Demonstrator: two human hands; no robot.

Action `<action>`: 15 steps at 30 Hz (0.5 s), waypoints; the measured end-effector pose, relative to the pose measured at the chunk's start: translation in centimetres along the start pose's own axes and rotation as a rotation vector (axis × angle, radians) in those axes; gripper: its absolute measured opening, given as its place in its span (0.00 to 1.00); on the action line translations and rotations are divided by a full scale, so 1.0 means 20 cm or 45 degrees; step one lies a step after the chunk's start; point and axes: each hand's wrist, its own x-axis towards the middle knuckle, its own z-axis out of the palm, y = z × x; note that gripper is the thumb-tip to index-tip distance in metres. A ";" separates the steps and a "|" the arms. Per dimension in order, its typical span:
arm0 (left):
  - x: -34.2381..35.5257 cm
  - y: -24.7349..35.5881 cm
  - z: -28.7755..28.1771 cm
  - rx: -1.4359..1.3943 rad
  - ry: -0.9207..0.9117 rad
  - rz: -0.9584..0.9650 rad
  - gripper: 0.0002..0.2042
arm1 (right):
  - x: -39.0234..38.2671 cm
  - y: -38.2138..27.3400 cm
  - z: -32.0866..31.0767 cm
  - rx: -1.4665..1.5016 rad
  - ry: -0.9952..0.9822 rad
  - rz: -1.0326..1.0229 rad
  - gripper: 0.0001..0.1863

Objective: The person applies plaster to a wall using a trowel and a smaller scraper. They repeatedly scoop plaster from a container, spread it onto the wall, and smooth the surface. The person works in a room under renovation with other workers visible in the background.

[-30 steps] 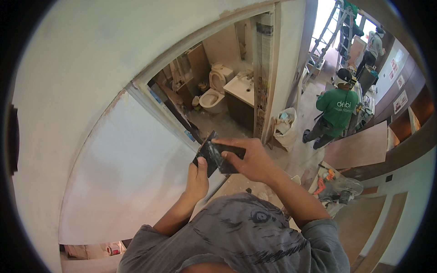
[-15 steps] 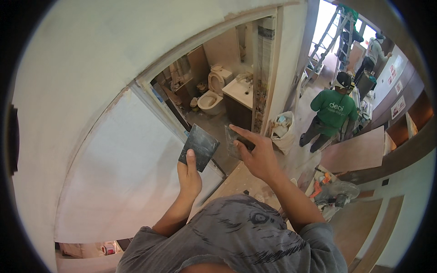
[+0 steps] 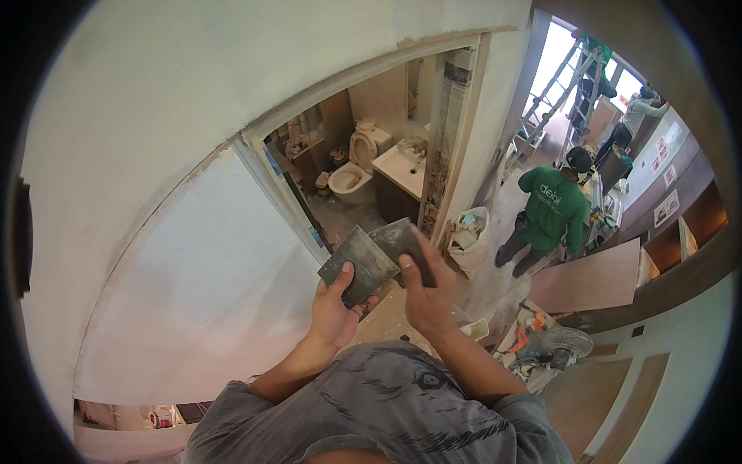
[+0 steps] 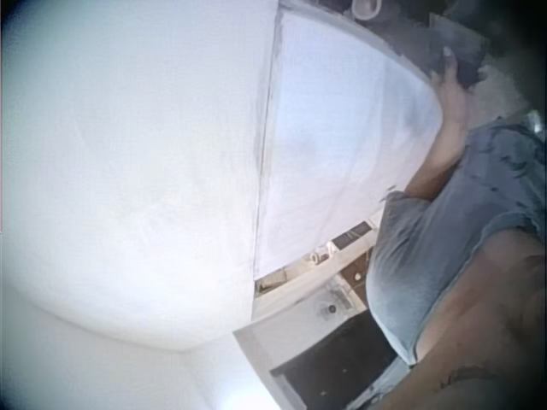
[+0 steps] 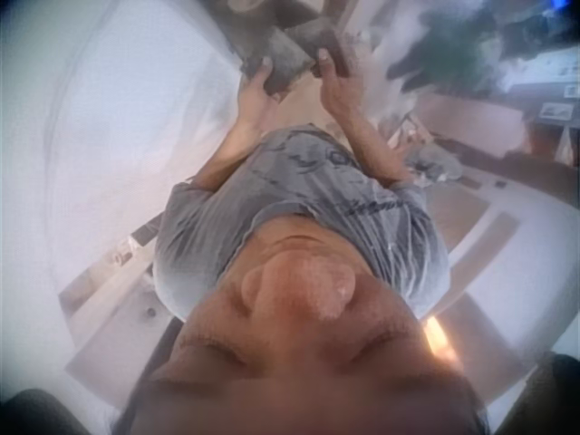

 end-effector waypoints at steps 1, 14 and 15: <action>0.00 0.00 0.00 0.009 -0.003 0.012 0.17 | -0.01 0.01 0.00 -0.060 -0.077 0.016 0.21; 0.08 0.09 -0.09 0.253 0.025 0.113 0.17 | 0.02 0.12 -0.21 -0.096 -0.292 0.570 0.23; 0.09 0.08 -0.09 0.273 0.062 0.098 0.17 | 0.05 0.09 -0.20 0.164 -0.176 0.664 0.24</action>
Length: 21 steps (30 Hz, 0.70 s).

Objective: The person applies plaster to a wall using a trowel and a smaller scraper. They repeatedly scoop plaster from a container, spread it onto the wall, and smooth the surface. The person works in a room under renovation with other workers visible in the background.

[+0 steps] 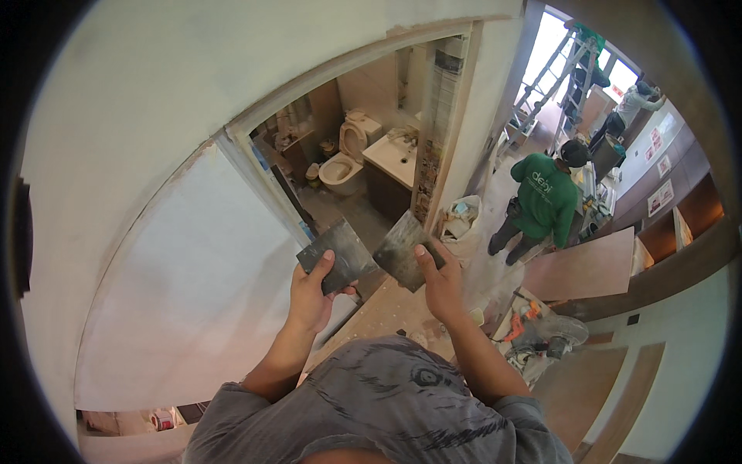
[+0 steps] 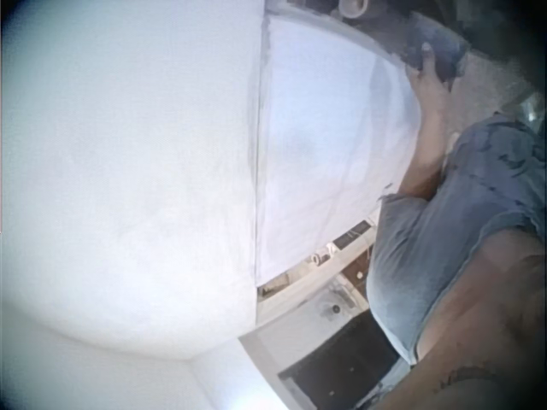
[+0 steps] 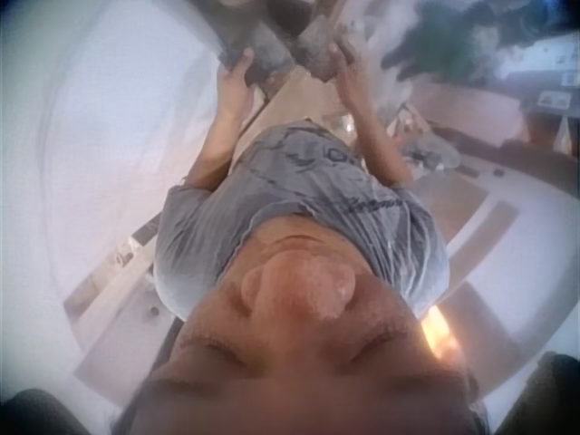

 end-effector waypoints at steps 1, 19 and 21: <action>0.00 0.00 0.00 0.022 0.034 -0.018 0.17 | 0.01 -0.01 0.01 0.036 0.012 -0.070 0.23; -0.02 0.00 0.07 -0.842 -0.121 -0.893 0.09 | 0.00 0.03 0.08 0.852 -0.325 0.408 0.17; 0.00 0.02 0.03 -0.775 -0.088 -0.822 0.08 | -0.02 0.02 0.07 0.687 -0.027 0.494 0.20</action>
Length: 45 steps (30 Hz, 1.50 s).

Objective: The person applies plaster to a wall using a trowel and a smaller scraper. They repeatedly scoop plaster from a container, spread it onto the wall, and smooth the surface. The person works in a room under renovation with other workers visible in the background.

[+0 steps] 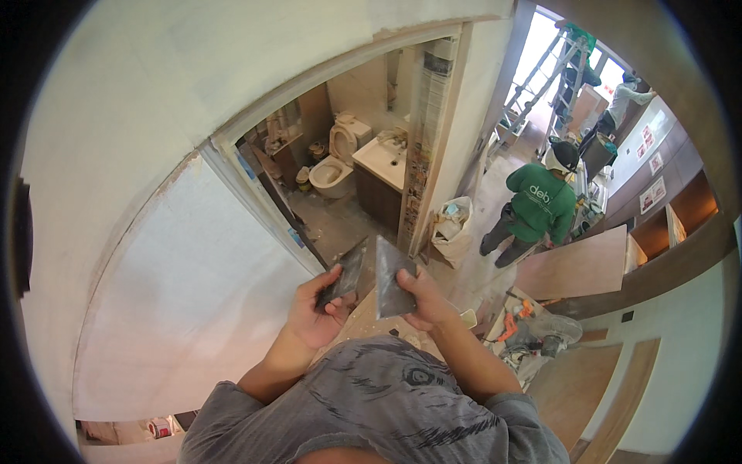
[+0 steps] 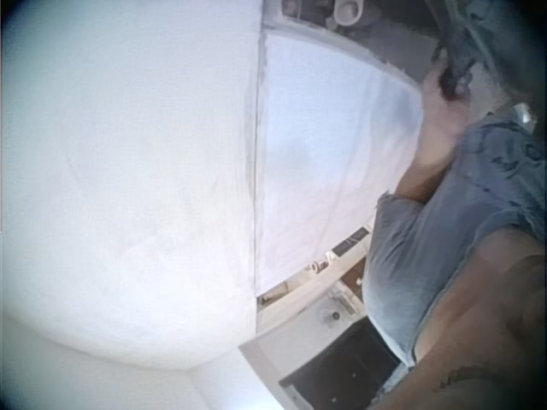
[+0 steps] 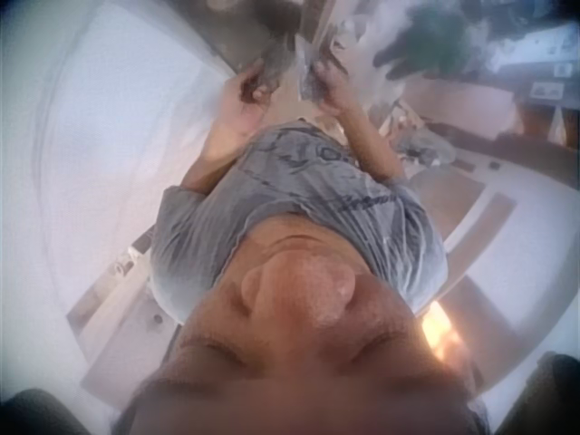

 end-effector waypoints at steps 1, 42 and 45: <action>0.00 0.01 0.00 0.027 0.013 0.030 0.09 | 0.03 0.01 -0.08 0.071 -0.088 -0.040 0.20; 0.19 -0.26 0.00 0.392 0.211 0.360 0.12 | -0.03 -0.11 -0.47 -1.251 -0.349 -1.508 0.27; 0.18 -0.46 0.14 0.545 0.441 0.226 0.12 | -0.02 -0.10 -0.50 -1.209 -0.208 -1.348 0.25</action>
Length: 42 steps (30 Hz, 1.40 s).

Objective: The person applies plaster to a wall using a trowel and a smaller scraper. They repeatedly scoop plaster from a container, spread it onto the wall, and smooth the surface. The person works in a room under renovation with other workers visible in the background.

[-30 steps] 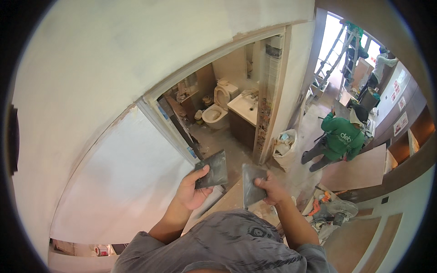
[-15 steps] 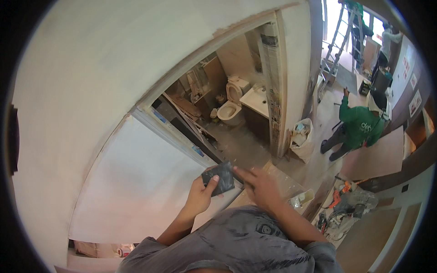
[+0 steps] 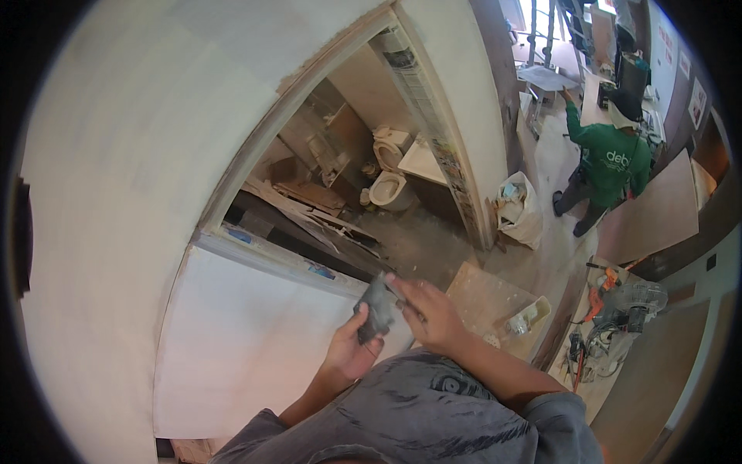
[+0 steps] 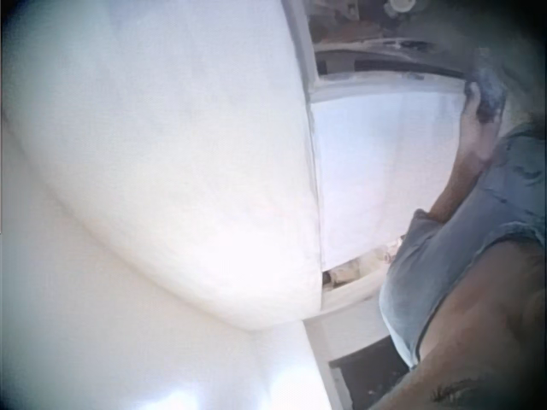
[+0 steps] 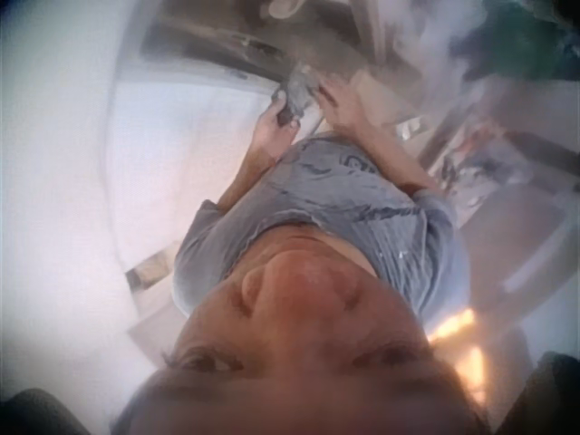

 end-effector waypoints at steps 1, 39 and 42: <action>-0.01 -0.01 0.02 0.032 -0.083 -0.014 0.13 | 0.00 0.07 -0.02 -0.027 0.031 0.047 0.25; -0.01 0.89 -0.69 1.410 0.744 1.151 0.12 | 1.34 0.21 0.77 1.901 -0.136 0.700 0.28; 0.00 0.91 -0.71 1.495 0.797 1.139 0.12 | 1.45 0.18 0.85 1.948 -0.022 0.525 0.28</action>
